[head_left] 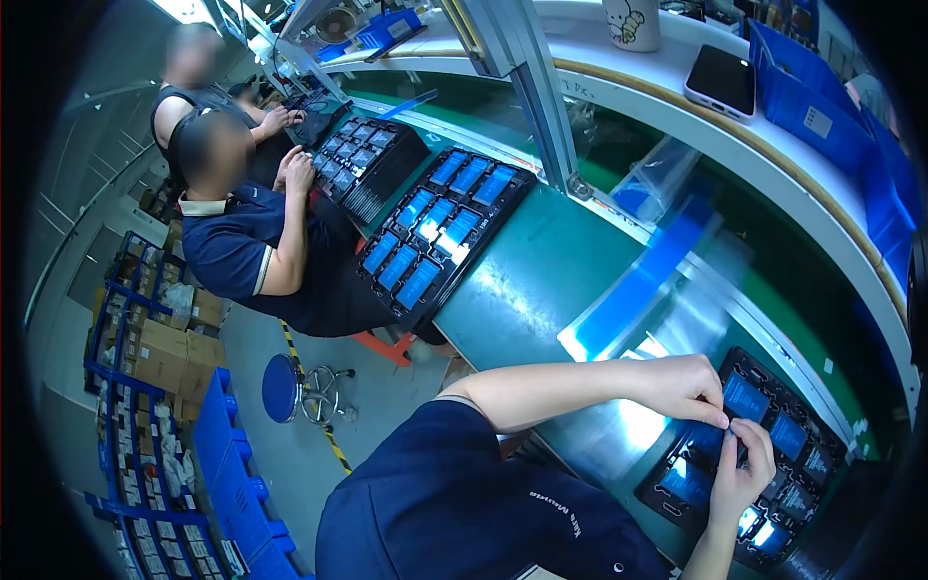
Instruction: The person repeatedly applies blue tape to the top surface of small blue batteries arranged in a black tray. They peel tape from a roll, place it over each battery, and smooth it down. The person moves the tray along the table and continues the process across multiple batteries.
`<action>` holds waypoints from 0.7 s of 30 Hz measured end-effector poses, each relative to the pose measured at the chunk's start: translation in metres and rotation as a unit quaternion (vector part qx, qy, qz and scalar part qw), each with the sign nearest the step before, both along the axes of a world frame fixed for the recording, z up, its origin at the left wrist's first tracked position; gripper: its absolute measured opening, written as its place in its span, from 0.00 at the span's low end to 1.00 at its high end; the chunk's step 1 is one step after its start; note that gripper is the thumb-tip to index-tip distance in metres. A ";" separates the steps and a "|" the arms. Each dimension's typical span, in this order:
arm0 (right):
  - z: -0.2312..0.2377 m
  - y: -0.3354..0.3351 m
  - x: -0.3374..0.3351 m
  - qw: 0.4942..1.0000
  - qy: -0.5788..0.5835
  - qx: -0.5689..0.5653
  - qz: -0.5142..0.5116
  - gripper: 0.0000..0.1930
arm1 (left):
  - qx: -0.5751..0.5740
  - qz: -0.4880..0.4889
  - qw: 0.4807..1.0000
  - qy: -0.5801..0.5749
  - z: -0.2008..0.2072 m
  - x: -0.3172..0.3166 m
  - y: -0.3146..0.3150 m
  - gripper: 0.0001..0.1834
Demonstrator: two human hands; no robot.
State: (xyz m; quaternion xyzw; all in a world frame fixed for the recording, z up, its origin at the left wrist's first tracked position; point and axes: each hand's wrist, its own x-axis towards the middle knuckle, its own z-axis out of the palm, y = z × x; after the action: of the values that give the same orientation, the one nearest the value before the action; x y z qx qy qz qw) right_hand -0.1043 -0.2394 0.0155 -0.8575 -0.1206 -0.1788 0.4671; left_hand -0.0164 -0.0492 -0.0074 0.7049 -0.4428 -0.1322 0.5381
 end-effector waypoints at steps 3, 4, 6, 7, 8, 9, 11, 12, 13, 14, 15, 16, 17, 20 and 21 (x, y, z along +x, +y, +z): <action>0.002 -0.001 0.002 1.000 0.001 -0.005 0.006 0.06 | 0.008 0.002 0.996 0.093 -0.007 0.004 -0.005 0.13; 0.001 -0.001 0.002 1.000 -0.010 -0.011 0.009 0.06 | -0.010 0.008 0.990 0.141 -0.001 0.002 -0.005 0.11; 0.001 -0.004 0.003 0.998 -0.030 -0.048 0.042 0.09 | -0.041 0.023 0.982 0.183 0.005 0.002 -0.002 0.06; 0.004 -0.004 0.003 0.993 -0.059 -0.083 0.058 0.10 | -0.023 0.034 0.980 0.195 0.003 0.006 0.000 0.07; 0.004 -0.003 0.001 0.992 -0.047 -0.098 0.064 0.11 | -0.031 0.050 0.980 0.190 0.001 0.011 0.003 0.07; 0.008 0.000 0.000 0.988 -0.070 -0.121 0.063 0.11 | -0.044 0.062 0.980 0.186 -0.005 0.016 0.005 0.07; 0.012 0.000 -0.003 0.987 -0.059 -0.103 0.106 0.11 | -0.053 0.143 0.978 0.144 -0.013 0.028 0.014 0.08; 0.011 -0.002 -0.004 0.987 -0.041 -0.076 0.132 0.11 | -0.029 0.190 0.976 0.098 -0.011 0.038 0.017 0.08; 0.010 -0.004 -0.003 0.985 -0.024 -0.039 0.168 0.11 | 0.001 0.247 0.968 0.051 -0.006 0.043 0.025 0.08; 0.010 -0.011 -0.002 0.976 -0.001 -0.015 0.217 0.09 | -0.010 0.311 0.950 0.020 -0.007 0.049 0.028 0.08; 0.011 -0.016 -0.004 0.972 0.054 0.028 0.229 0.08 | -0.020 0.375 0.927 -0.010 -0.011 0.054 0.031 0.08; 0.012 -0.022 -0.008 0.962 0.109 0.075 0.238 0.07 | -0.007 0.409 0.912 0.015 -0.012 0.057 0.035 0.07; 0.013 -0.028 -0.011 0.948 0.161 0.123 0.244 0.07 | 0.007 0.442 0.896 0.039 -0.013 0.060 0.039 0.06; 0.011 -0.052 -0.012 0.957 0.142 0.163 0.192 0.06 | -0.050 0.500 0.864 0.033 -0.031 0.071 0.043 0.08; 0.008 -0.062 -0.012 0.961 0.131 0.183 0.161 0.06 | -0.039 0.506 0.862 0.018 -0.034 0.073 0.042 0.08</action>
State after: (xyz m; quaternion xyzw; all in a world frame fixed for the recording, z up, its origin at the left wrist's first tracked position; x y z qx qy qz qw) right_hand -0.1166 -0.3010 0.0232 -0.7424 -0.1601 -0.0067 0.6505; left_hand 0.0567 -0.0070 -0.0413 0.8080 -0.0206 0.1626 0.5659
